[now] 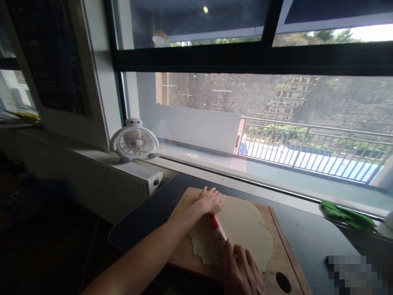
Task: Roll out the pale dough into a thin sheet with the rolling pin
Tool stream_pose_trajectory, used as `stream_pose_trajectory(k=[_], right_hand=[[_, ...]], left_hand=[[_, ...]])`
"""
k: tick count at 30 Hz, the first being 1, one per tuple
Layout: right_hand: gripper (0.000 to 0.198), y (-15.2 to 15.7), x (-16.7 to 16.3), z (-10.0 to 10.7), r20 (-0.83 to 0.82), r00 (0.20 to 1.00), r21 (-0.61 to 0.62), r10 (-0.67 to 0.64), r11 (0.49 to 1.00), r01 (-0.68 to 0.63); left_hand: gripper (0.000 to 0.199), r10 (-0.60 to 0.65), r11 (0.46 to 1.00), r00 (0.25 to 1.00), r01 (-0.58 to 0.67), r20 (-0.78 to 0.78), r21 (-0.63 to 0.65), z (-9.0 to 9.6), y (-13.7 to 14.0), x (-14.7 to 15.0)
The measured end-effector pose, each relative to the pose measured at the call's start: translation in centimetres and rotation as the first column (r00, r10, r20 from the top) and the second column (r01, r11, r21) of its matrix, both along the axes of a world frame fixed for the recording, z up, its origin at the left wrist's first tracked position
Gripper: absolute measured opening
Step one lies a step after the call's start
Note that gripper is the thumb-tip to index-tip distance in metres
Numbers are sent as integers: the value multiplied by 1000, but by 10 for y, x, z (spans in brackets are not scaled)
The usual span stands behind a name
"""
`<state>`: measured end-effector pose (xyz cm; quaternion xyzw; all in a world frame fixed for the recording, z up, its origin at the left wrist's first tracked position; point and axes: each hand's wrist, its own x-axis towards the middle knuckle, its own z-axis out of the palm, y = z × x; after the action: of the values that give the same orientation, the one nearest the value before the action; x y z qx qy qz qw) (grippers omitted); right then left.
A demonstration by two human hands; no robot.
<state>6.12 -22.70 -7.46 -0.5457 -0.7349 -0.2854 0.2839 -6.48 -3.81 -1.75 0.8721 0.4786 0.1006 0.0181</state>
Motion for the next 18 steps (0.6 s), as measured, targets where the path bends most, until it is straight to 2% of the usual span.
stream_pose_trajectory(k=[4,6,8,10,12,16,18], right_hand=[[48,-12,-6,1,42,999,-38,31,999,-30],[45,-15,-6,6,76,995,-91,59,994,-52],[37,-14,-3,12,73,996,-143,59,989,-48],[26,-8,4,17,27,999,-188,46,981,-40],[19,2,13,21,-35,999,-233,35,972,-42],[22,26,34,20,-88,996,-297,8,954,-34],[24,31,40,19,-94,996,-303,-8,953,-21]], left_hand=[[50,38,999,997,-38,-67,-1,0,-34,-55],[51,54,998,994,-51,-92,29,1,-52,-77],[52,76,997,991,-73,-111,32,3,-64,-87],[51,95,995,989,-97,-114,-7,6,-63,-81],[49,113,992,988,-118,-105,-44,7,-50,-63],[51,140,986,987,-146,-75,-77,6,-9,-15],[51,152,985,987,-155,-52,-75,4,4,-1]])
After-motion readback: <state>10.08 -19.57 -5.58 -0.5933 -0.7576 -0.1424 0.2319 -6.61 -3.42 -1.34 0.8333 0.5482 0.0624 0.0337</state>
